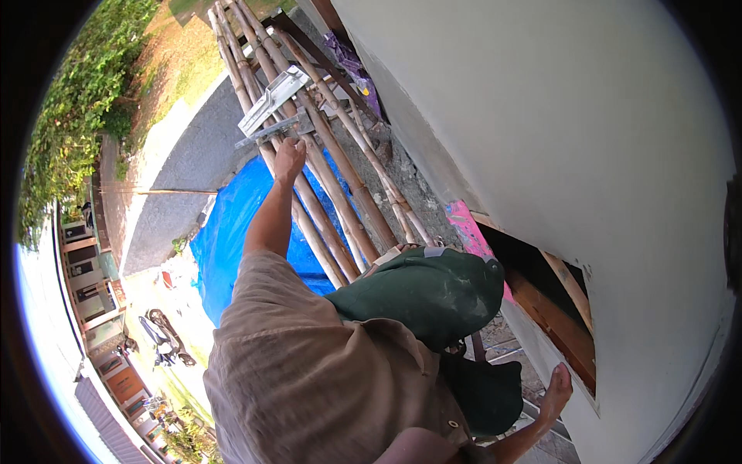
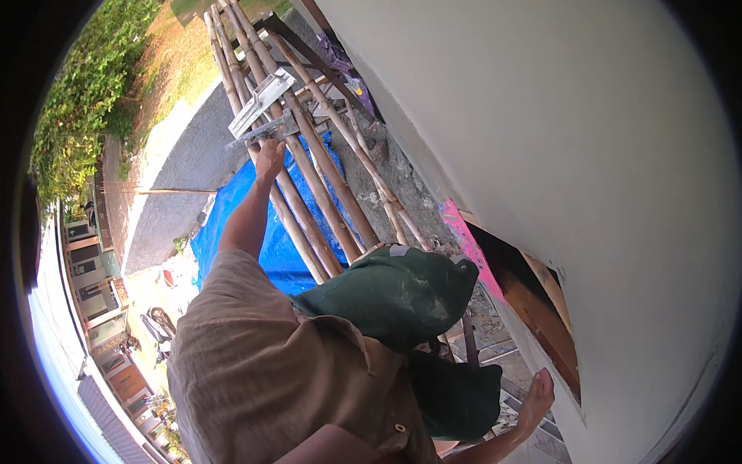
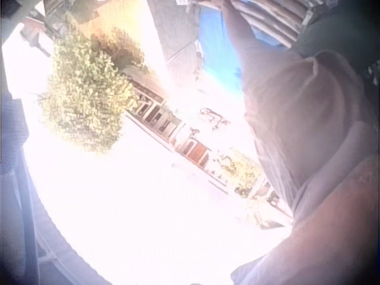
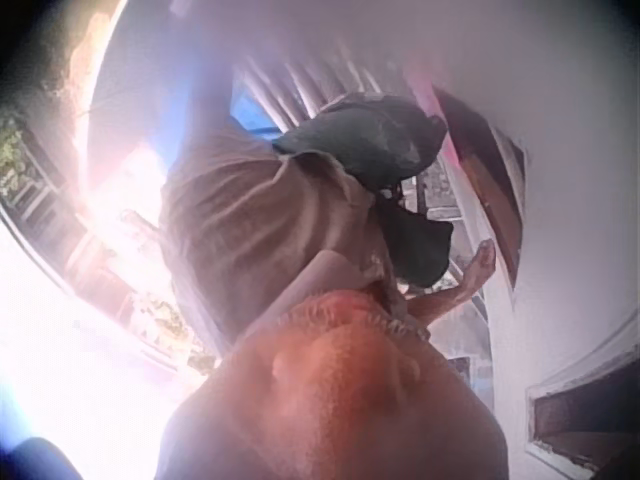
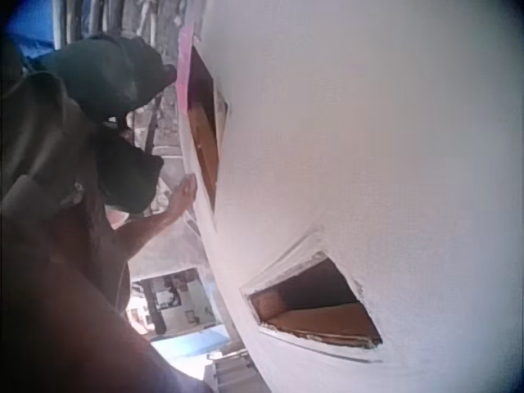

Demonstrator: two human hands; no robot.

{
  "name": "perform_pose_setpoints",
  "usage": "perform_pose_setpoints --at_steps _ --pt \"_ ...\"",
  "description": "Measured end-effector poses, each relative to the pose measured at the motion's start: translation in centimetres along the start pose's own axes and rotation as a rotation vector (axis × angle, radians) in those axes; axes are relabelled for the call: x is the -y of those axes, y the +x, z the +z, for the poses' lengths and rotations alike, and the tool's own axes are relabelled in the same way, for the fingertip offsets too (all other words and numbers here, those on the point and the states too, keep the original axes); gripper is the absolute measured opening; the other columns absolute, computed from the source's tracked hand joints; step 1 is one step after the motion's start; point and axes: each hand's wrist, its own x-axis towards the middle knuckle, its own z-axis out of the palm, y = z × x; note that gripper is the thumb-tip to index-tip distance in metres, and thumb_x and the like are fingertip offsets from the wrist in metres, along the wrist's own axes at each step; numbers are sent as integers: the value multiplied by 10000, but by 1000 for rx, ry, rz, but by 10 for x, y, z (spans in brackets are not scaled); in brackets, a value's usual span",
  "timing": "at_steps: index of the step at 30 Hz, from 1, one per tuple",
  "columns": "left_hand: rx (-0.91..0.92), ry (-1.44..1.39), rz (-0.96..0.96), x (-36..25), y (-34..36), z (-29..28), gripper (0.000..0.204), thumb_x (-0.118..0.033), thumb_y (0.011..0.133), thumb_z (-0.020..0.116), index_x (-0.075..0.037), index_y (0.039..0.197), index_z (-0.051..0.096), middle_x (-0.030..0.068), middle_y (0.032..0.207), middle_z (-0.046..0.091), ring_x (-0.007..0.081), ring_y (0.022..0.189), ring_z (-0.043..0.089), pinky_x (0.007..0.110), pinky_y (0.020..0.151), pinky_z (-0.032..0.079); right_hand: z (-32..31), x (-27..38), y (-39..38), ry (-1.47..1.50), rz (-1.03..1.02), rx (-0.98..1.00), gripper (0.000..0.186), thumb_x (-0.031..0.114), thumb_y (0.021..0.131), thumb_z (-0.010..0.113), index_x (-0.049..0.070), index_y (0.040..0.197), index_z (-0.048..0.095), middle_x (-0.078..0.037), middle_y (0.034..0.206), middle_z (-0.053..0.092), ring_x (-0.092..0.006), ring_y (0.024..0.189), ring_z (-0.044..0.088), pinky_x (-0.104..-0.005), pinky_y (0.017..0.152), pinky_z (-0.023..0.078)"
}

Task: The person applies plaster to a wall opening using a trowel and smooths the surface with a float. They repeatedly scoop plaster from a basin, spread it along the edges of the opening, and scrape off excess material.

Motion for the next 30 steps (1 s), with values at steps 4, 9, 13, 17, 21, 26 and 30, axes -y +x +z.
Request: perform_pose_setpoints --at_steps 4,9,13,17,21,26,30 --pt "17 156 -20 5 51 0 517 -485 923 497 -45 1178 587 221 1196 617 387 1149 567 488 967 441 -10 11 12 -46 -17 -54 449 303 957 580 -59 1223 590 -159 1119 647 -232 1053 602 -328 971 431" --pt "56 241 -53 9 77 7 552 -454 908 520 -79 1312 504 180 1297 557 360 1204 534 521 1017 386 -8 12 34 -167 24 43 459 321 933 586 -60 1187 612 -148 983 658 -229 934 612 -349 901 455" --pt "67 208 53 7 8 45 603 -482 897 554 -98 1353 469 164 1349 507 334 1279 463 521 1027 363 -14 31 43 -319 15 68 449 313 931 570 -59 1180 615 -147 962 655 -224 907 616 -343 866 462" --pt "149 95 189 0 -106 86 629 -459 903 567 -43 1359 448 178 1418 444 330 1313 419 541 1071 290 -20 9 61 -317 -44 99 447 304 933 566 -56 1195 605 -145 977 657 -221 906 614 -326 856 464" --pt "200 -11 131 -6 -159 87 610 -460 897 578 -46 1333 479 169 1385 475 327 1303 432 531 1054 311 -1 6 93 -266 -50 259 429 282 933 575 -43 1211 600 -138 996 662 -216 937 615 -310 858 463" --pt "-31 -84 216 -35 -130 -13 572 -416 901 587 -12 1297 501 215 1251 568 365 1204 508 494 1011 375 8 12 111 -377 -73 476 415 262 933 599 -37 1219 599 -171 1103 670 -242 1013 631 -335 908 467" --pt "-105 -14 197 -60 -98 -88 571 -443 893 574 -41 1293 504 195 1236 581 349 1201 517 493 999 382 -5 -10 100 -459 -91 537 372 250 934 586 -41 1162 627 -150 1054 684 -220 980 636 -330 879 473"
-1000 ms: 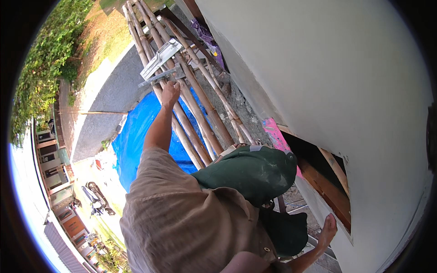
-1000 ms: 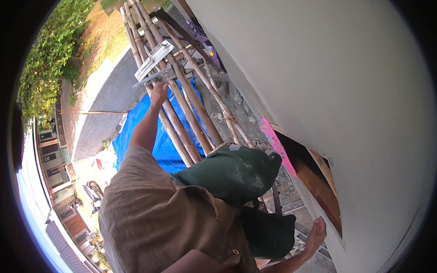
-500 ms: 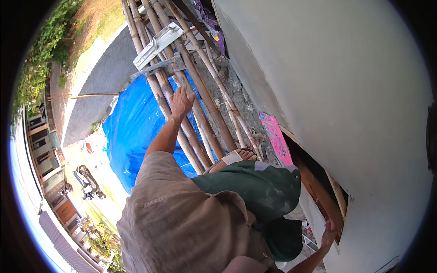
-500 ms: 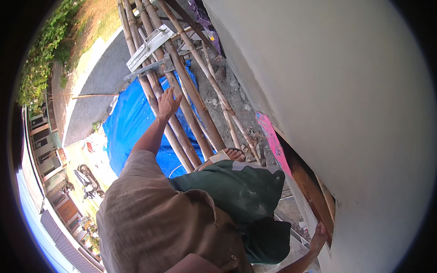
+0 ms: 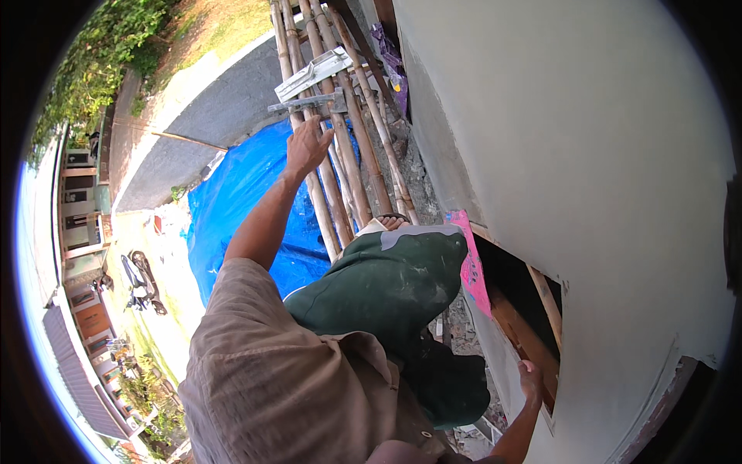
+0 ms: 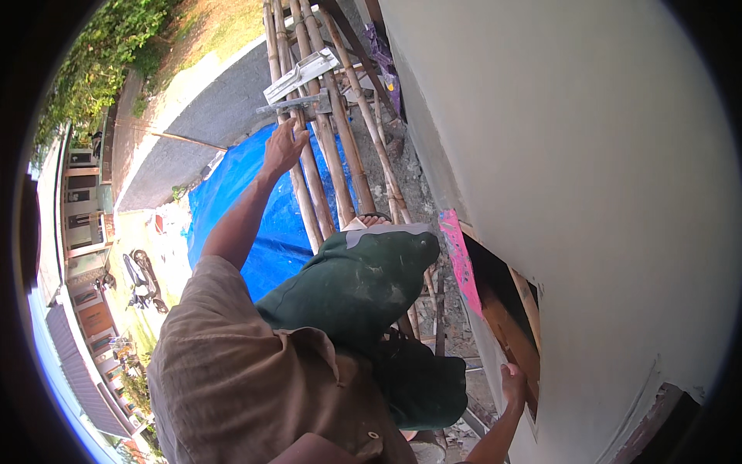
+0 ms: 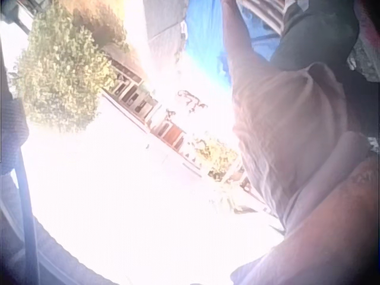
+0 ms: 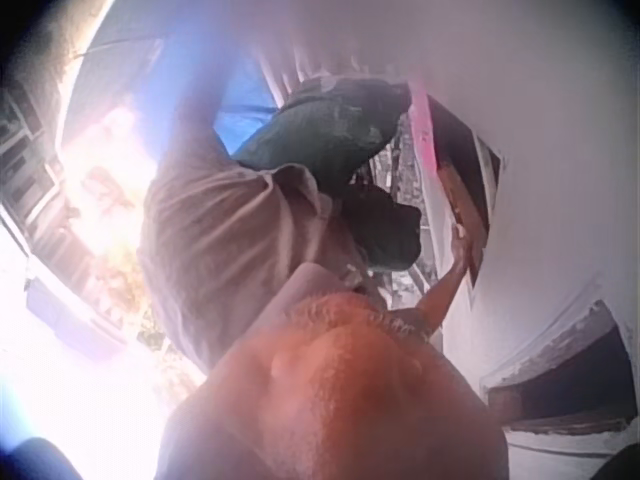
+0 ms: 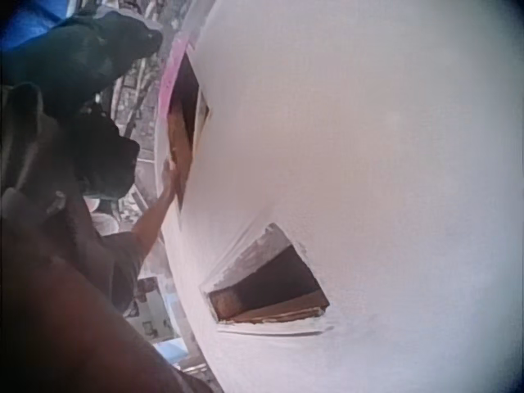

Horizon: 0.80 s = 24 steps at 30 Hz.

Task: The person applies plaster to a wall opening using a trowel and smooths the surface with a float. They repeatedly scoop plaster from a basin, spread it along the edges of the opening, and scrape off excess material.

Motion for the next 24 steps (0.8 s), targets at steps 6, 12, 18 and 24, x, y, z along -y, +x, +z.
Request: perform_pose_setpoints --at_steps 6,12,18,24 --pt "-91 88 -159 75 105 19 598 -449 888 576 -61 1333 482 188 1279 568 359 1218 516 519 997 386 33 -63 13 44 71 -106 357 238 934 569 -64 1110 637 -150 1009 681 -211 920 643 -328 830 487" --pt "14 210 -305 109 207 67 600 -451 895 562 -92 1364 451 149 1353 508 315 1286 461 541 1028 357 53 -58 -30 132 306 -169 352 242 893 579 -62 1055 654 -159 888 679 -206 772 656 -335 714 518" --pt "61 262 -316 147 283 102 602 -331 898 599 -132 1416 364 107 1393 473 292 1302 451 524 1029 385 52 6 -85 161 410 -219 392 241 890 563 -87 1092 635 -153 928 657 -227 800 646 -342 690 562" --pt "197 127 -221 198 333 153 620 -304 887 625 -90 1410 370 169 1399 457 362 1283 463 486 1028 409 56 44 -113 32 391 -216 304 238 810 552 -62 792 596 -135 655 551 -146 648 501 -345 625 438"
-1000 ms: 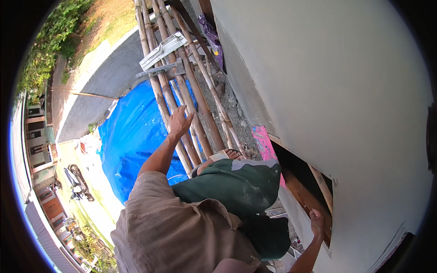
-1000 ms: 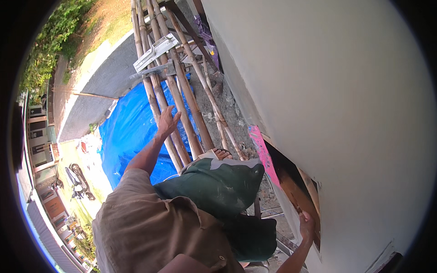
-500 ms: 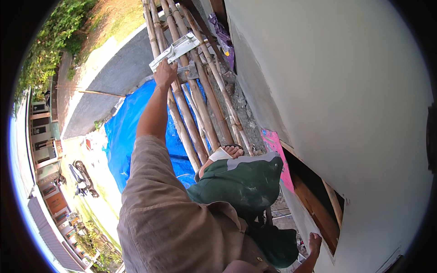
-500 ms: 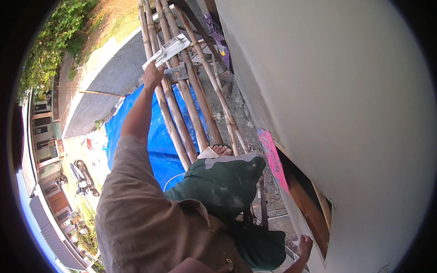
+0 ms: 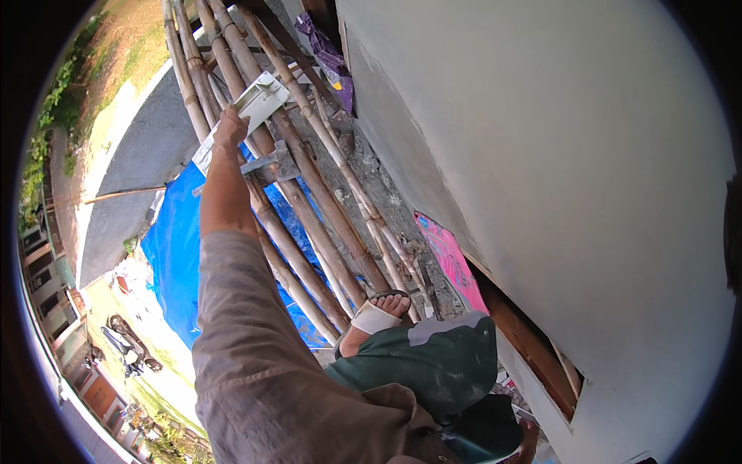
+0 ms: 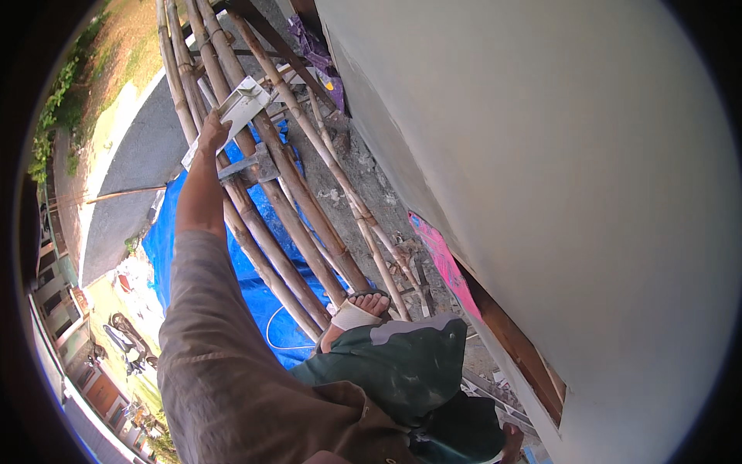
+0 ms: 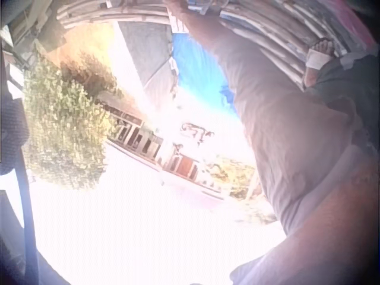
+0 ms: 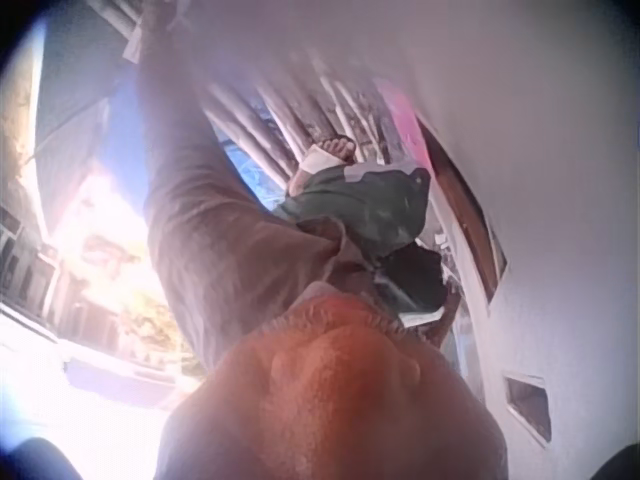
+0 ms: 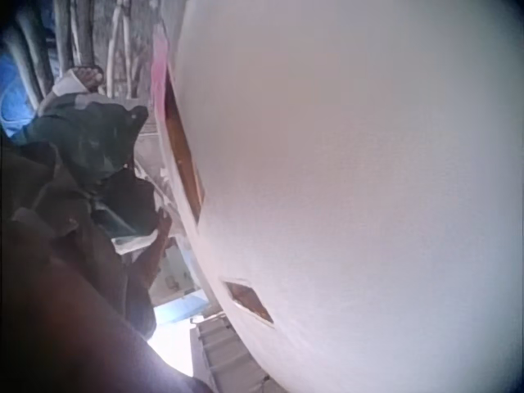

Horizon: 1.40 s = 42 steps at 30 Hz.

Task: The person applies plaster to a wall opening using a trowel and smooths the surface with a float. They repeatedly scoop plaster from a basin, spread it along the edges of the opening, and scrape off excess material.

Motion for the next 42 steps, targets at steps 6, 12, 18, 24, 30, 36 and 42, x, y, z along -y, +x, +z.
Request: perform_pose_setpoints --at_steps 6,12,18,24,30,36,42 --pt "-239 302 119 4 -15 2 281 -211 872 559 -91 1124 527 128 1113 583 328 1042 586 466 853 472 -4 39 -22 -43 86 -79 301 224 824 549 -69 820 617 -138 649 546 -149 649 495 -358 619 430" --pt "-466 303 669 -45 -60 -75 166 -111 842 496 -99 1004 529 89 916 582 280 901 587 423 769 436 9 -1 -25 184 56 -268 334 256 875 556 -35 988 676 -131 761 650 -209 674 617 -356 646 492" --pt "2 184 1184 -180 -212 -88 117 -103 846 468 -79 948 519 108 865 581 286 875 591 425 748 451 2 45 -28 301 -77 -483 344 277 900 590 -16 1059 674 -158 890 686 -203 838 637 -361 768 494" --pt "279 32 1822 -332 -423 -56 164 -85 755 570 -38 907 531 125 849 572 311 863 599 442 728 498 -41 152 -42 308 -418 -275 386 333 901 658 29 1138 647 -152 1034 676 -263 937 663 -346 828 524" --pt "351 170 2449 -401 -606 -59 140 -110 771 570 -58 897 536 88 862 566 241 867 586 391 727 482 -18 111 -15 317 -598 25 698 608 875 571 24 1259 579 -197 1138 640 -335 1057 620 -402 893 490" --pt "412 478 2709 -378 -688 -42 133 -149 774 579 -97 887 532 49 831 517 195 828 541 342 692 413 63 49 17 685 -641 264 896 706 817 564 4 1367 478 -249 1278 568 -336 1251 506 -392 1033 404" --pt "656 779 2816 -366 -745 -24 169 -176 807 581 -113 963 581 51 904 545 199 898 532 348 763 405 95 62 39 1070 -868 393 807 619 815 642 37 1358 508 -181 1299 574 -307 1247 503 -397 1020 410"
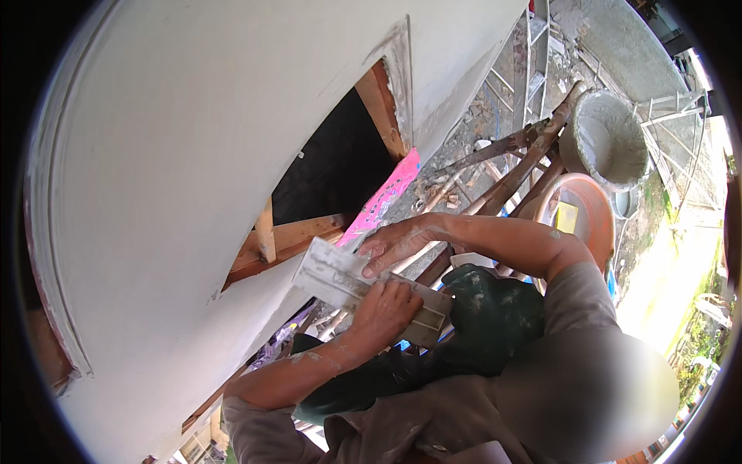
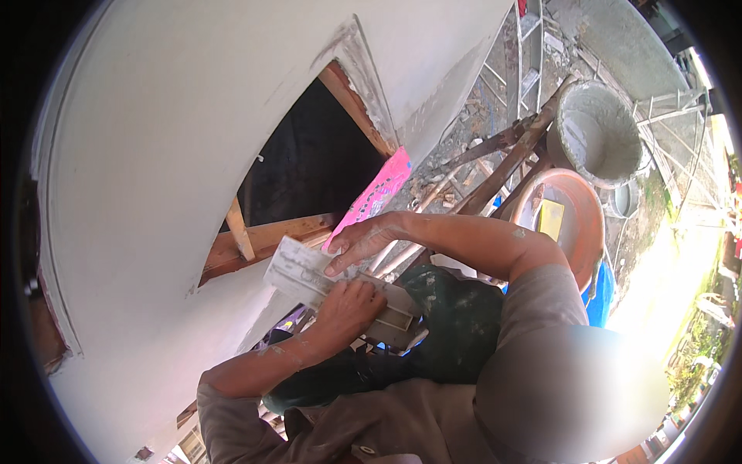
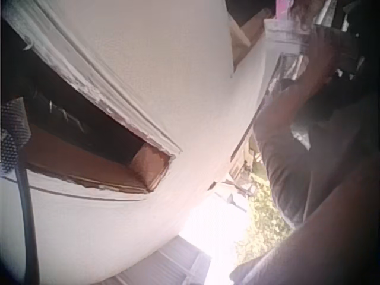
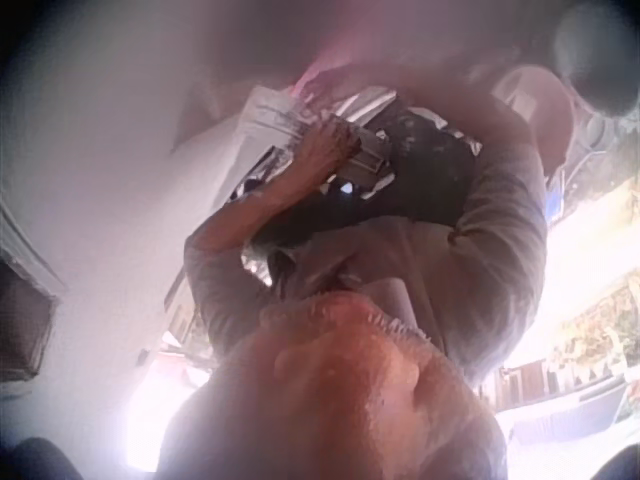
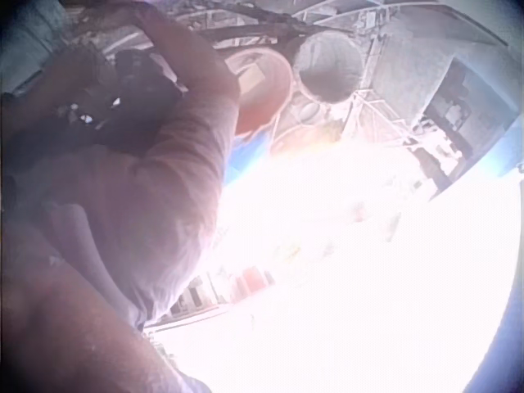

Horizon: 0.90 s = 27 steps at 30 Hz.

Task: The person applies plaster to a wall opening using a trowel and smooths the surface with a float. They repeatedly scoop plaster from a basin, spread it along the edges of the opening, and scrape off excess material.

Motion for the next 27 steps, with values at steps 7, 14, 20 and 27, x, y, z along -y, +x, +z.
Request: perform_pose_setpoints --at_steps 7,14,20,27 --pt "-30 165 463 18 86 -36 353 -257 864 538 -180 1203 603 66 1268 548 273 1249 434 432 1032 346 -50 -18 -108 187 26 -343 456 344 816 701 10 1124 654 -115 1004 699 -225 902 653 -376 779 529" --pt "-318 -547 -208 70 128 -1 478 -196 909 563 -73 1364 479 162 1488 349 308 1372 347 485 1111 295 -29 -24 -213 -31 -81 -1255 319 217 909 656 -1 1141 631 -182 988 672 -283 842 653 -379 764 509" --pt "-232 -2084 -948 109 250 85 487 -430 1000 416 -45 1297 450 180 1189 594 293 1080 603 473 938 456 -54 -88 -179 -311 -103 -1306 279 152 931 619 21 1177 627 -178 985 669 -313 808 663 -376 687 528" --pt "-445 -2129 -1105 131 293 124 259 -327 991 423 -114 1037 563 38 859 648 156 664 592 377 646 521 -85 -133 -149 -410 11 -1127 369 223 934 579 99 1281 556 -208 1090 647 -397 896 641 -453 734 530"
